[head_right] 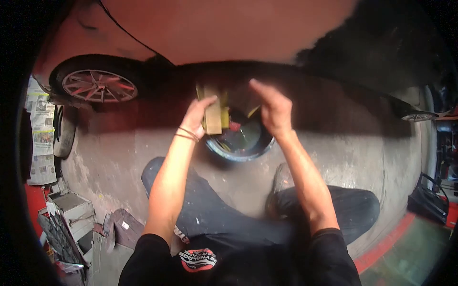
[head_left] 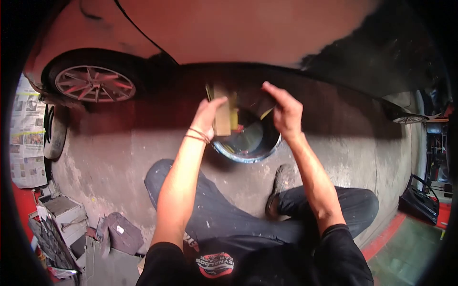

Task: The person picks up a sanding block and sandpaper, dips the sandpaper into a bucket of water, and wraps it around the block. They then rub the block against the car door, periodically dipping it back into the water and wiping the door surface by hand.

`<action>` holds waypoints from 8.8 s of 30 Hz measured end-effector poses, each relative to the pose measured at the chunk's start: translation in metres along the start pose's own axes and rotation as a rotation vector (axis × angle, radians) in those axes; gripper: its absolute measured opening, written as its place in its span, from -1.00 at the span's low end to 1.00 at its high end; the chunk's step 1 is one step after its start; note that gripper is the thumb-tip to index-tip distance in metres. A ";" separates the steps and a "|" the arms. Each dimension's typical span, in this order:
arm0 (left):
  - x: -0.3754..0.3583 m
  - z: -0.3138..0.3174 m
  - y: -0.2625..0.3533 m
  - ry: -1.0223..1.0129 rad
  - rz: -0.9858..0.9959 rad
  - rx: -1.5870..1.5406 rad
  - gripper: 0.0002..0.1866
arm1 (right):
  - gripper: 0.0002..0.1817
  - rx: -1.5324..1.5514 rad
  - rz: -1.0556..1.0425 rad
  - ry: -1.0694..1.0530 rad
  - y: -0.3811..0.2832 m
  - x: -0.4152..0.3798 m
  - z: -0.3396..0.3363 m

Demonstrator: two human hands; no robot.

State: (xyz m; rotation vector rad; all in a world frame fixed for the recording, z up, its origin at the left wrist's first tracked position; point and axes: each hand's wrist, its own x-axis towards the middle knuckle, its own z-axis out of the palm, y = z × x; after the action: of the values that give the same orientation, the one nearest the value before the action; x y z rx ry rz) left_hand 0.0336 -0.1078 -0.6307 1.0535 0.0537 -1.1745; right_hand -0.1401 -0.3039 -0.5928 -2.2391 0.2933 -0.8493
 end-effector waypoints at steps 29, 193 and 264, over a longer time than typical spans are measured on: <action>-0.087 -0.022 0.055 0.477 0.634 0.026 -0.60 | 0.14 -0.524 0.462 -1.168 0.105 -0.038 0.170; -0.035 0.015 0.010 -0.010 0.375 -0.289 -0.60 | -0.45 0.186 0.551 -0.338 -0.084 0.041 0.082; -0.016 -0.006 -0.001 -0.060 0.336 -0.314 -0.66 | -0.59 0.823 0.647 -0.110 -0.037 0.060 0.035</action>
State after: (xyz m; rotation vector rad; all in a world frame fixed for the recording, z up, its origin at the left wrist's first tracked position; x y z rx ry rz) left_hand 0.0287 -0.0920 -0.6259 0.7160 0.0122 -0.8578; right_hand -0.0735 -0.2843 -0.5565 -1.2907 0.4754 -0.3785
